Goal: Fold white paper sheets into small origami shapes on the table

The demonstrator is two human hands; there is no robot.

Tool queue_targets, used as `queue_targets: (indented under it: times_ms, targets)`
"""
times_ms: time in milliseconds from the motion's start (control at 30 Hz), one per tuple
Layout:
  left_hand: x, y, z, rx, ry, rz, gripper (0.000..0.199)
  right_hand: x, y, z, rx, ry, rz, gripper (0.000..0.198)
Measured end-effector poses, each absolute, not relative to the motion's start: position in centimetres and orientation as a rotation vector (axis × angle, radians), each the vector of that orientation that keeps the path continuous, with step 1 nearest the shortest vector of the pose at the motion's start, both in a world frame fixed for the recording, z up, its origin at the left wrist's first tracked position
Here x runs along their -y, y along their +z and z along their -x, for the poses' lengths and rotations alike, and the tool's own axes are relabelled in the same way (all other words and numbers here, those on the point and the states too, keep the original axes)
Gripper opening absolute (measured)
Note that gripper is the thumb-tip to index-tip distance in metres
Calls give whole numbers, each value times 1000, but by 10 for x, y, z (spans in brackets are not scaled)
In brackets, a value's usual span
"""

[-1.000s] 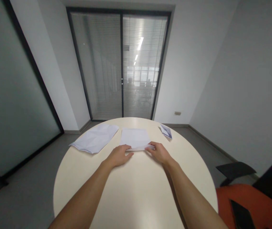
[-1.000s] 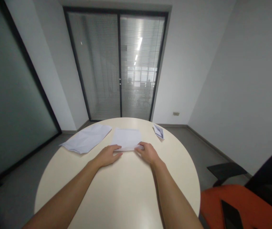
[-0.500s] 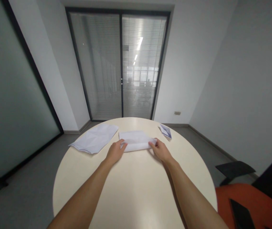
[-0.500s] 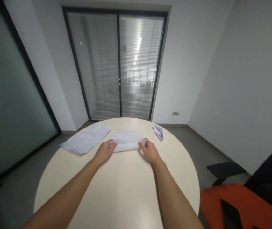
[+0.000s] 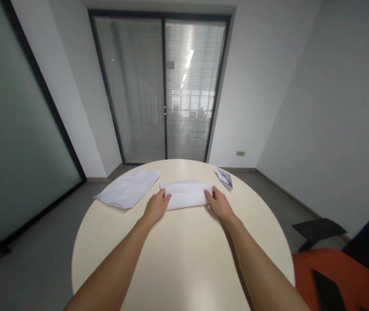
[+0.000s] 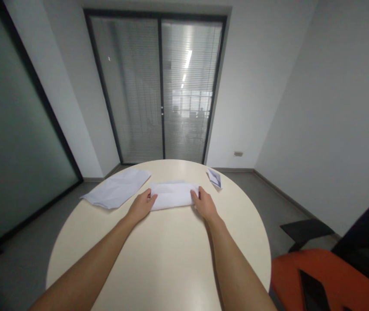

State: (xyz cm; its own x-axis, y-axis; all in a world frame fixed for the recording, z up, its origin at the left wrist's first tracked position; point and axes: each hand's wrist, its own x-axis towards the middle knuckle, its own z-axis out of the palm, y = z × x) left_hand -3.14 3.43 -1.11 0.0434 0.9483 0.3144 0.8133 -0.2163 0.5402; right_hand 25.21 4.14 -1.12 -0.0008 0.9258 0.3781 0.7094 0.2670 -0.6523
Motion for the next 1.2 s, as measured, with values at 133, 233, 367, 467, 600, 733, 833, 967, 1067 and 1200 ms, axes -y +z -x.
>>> queue_targets:
  times_ms: [133, 233, 367, 467, 600, 733, 833, 967, 1067, 1200]
  targets:
    - [-34, -11, 31, -1813, 903, -2077, 19, -42, -13, -251, 1765, 450, 1488, 30]
    - [-34, -10, 31, -1812, 899, -2043, 19, -43, -13, -252, 1788, 438, 1506, 25]
    - [-33, -9, 30, -1836, 880, -2060, 18, -42, -12, -252, 1771, 412, 1480, 31]
    - [-33, -9, 30, -1871, 871, -2051, 19, -42, -12, -252, 1761, 409, 1422, 34]
    - [-32, -8, 28, -1866, 902, -2016, 23, -44, -13, -252, 1738, 422, 1391, 36]
    - [-29, -6, 25, -1885, 901, -2019, 34, -45, -13, -253, 1711, 403, 1410, 35]
    - [-26, -5, 23, -1862, 897, -2057, 48, -44, -12, -253, 1707, 390, 1436, 35]
    - [-24, -5, 22, -1807, 920, -2018, 69, -43, -11, -252, 1702, 367, 1482, 37]
    - [-25, -5, 22, -1826, 884, -1983, 75, -44, -12, -253, 1692, 354, 1516, 38]
    - [-26, -4, 23, -1831, 825, -2001, 67, -47, -14, -253, 1701, 349, 1562, 37]
